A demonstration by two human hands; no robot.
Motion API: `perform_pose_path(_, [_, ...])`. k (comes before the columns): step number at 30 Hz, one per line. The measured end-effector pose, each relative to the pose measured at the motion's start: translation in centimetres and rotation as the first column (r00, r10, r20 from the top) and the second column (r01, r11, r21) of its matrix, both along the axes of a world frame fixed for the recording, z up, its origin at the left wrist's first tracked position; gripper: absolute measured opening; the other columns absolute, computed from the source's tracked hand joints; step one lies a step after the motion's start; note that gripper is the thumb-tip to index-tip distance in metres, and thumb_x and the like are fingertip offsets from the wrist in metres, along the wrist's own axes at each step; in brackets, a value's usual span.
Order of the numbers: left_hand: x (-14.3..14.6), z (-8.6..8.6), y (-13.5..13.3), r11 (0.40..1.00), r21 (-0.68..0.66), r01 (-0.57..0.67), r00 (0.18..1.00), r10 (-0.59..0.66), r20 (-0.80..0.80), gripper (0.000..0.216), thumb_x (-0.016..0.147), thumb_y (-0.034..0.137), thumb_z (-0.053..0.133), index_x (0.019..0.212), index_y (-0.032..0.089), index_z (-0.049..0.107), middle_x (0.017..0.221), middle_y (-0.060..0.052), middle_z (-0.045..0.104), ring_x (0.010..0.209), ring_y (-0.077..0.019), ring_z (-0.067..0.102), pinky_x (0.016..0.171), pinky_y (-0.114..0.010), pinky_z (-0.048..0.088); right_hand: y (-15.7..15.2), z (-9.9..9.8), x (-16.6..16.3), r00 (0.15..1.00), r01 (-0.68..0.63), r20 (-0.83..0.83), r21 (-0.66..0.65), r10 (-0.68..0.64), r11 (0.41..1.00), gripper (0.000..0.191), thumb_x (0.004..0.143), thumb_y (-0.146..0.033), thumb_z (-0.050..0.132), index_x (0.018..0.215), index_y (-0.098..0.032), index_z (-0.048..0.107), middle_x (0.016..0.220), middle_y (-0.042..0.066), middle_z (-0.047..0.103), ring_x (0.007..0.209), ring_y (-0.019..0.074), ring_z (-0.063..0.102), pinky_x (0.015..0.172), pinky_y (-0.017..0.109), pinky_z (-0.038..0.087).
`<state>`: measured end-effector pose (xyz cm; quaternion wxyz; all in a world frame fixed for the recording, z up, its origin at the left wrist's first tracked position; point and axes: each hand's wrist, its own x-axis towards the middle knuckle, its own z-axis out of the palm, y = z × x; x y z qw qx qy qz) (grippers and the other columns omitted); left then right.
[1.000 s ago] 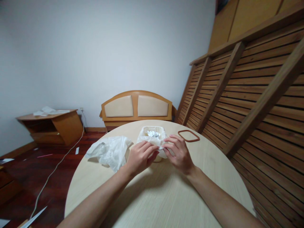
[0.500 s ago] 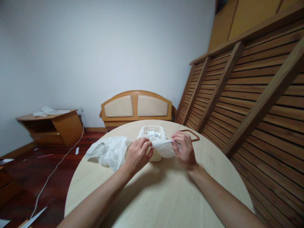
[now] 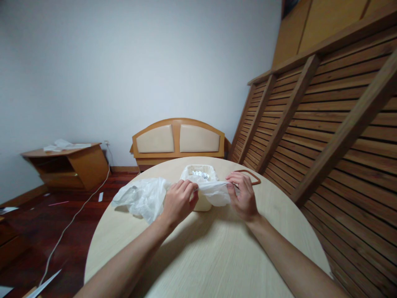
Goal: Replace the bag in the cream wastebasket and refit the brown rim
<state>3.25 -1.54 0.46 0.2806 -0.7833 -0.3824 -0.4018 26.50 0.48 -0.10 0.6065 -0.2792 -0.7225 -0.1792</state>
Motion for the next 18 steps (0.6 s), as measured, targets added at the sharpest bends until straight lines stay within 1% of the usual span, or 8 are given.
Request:
perform_pose_path(2, [-0.2,0.3,-0.1,1.000,0.020,0.014,0.999,-0.015,0.048,0.007,0.091,0.014,0.053,0.089,0.020,0.058,0.081,-0.002,0.067,0.075,-0.0170,0.062,0.065,-0.026,0.046,0.1,0.0,0.1,1.000,0.015,-0.001,-0.003,-0.015,1.000,0.010,0.095,-0.015,0.055,0.100,-0.023,0.059,0.096,0.007,0.066,0.103,0.0259,0.060,0.093,0.046,0.049])
perform_pose_path(4, [-0.6,0.6,-0.2,1.000,0.015,-0.007,0.995,0.006,0.104,0.008,0.092,0.016,0.053,0.091,0.020,0.059,0.084,-0.001,0.069,0.070,-0.0142,0.062,0.058,-0.024,0.043,0.1,0.0,0.1,1.000,0.026,0.003,-0.008,-0.026,1.000,0.008,0.096,-0.017,0.056,0.098,-0.024,0.060,0.095,0.006,0.067,0.100,0.0255,0.061,0.091,0.045,0.050])
perform_pose_path(6, [-1.1,1.0,-0.1,0.998,-0.029,-0.057,0.987,0.061,0.147,0.007,0.094,0.019,0.053,0.093,0.021,0.060,0.089,0.000,0.071,0.062,-0.0118,0.061,0.052,-0.023,0.039,0.1,0.1,0.1,0.999,0.035,0.016,-0.019,-0.035,0.999,0.007,0.096,-0.020,0.057,0.097,-0.024,0.062,0.093,0.006,0.067,0.095,0.0245,0.061,0.088,0.044,0.050])
perform_pose_path(8, [-1.6,1.3,0.2,0.993,-0.080,-0.092,0.979,0.105,0.174,0.008,0.095,0.021,0.053,0.094,0.021,0.061,0.089,0.000,0.071,0.057,-0.0111,0.060,0.049,-0.022,0.037,0.0,0.1,0.0,0.998,0.043,0.041,-0.027,-0.042,0.999,0.006,0.096,-0.021,0.058,0.096,-0.024,0.063,0.092,0.005,0.068,0.091,0.0235,0.062,0.085,0.042,0.050])
perform_pose_path(11, [-2.4,1.4,0.9,0.993,-0.102,-0.057,0.969,0.080,0.235,0.010,0.096,0.020,0.051,0.095,0.020,0.061,0.086,-0.001,0.069,0.063,-0.0126,0.065,0.052,-0.021,0.042,-0.1,0.1,-0.1,0.996,0.050,0.073,-0.032,-0.048,0.998,0.007,0.096,-0.021,0.059,0.097,-0.024,0.065,0.091,0.005,0.069,0.090,0.0229,0.062,0.084,0.041,0.049])
perform_pose_path(14, [-2.8,1.4,1.5,0.995,-0.099,0.004,0.955,0.025,0.294,0.011,0.097,0.019,0.049,0.099,0.019,0.060,0.093,-0.004,0.069,0.075,-0.0144,0.069,0.057,-0.020,0.047,-0.1,0.0,-0.1,0.996,0.051,0.079,-0.039,-0.047,0.998,0.007,0.097,-0.021,0.059,0.097,-0.024,0.065,0.091,0.004,0.070,0.090,0.0226,0.062,0.084,0.041,0.048])
perform_pose_path(16, [-2.9,1.4,1.7,0.994,-0.105,-0.003,0.958,0.033,0.284,0.012,0.097,0.018,0.049,0.102,0.019,0.061,0.096,-0.005,0.069,0.079,-0.0158,0.068,0.061,-0.022,0.049,0.0,-0.1,-0.1,0.996,0.051,0.079,-0.036,-0.048,0.998,0.007,0.097,-0.021,0.059,0.097,-0.023,0.065,0.090,0.004,0.070,0.089,0.0223,0.062,0.083,0.040,0.048])
perform_pose_path(18, [-2.9,1.4,1.7,0.991,-0.123,-0.045,0.965,0.075,0.250,0.014,0.097,0.019,0.050,0.104,0.019,0.063,0.098,-0.006,0.069,0.078,-0.0163,0.067,0.062,-0.023,0.049,0.0,-0.1,0.0,0.996,0.054,0.077,-0.031,-0.051,0.998,0.006,0.096,-0.020,0.059,0.097,-0.023,0.065,0.090,0.004,0.069,0.088,0.0221,0.061,0.082,0.040,0.048])
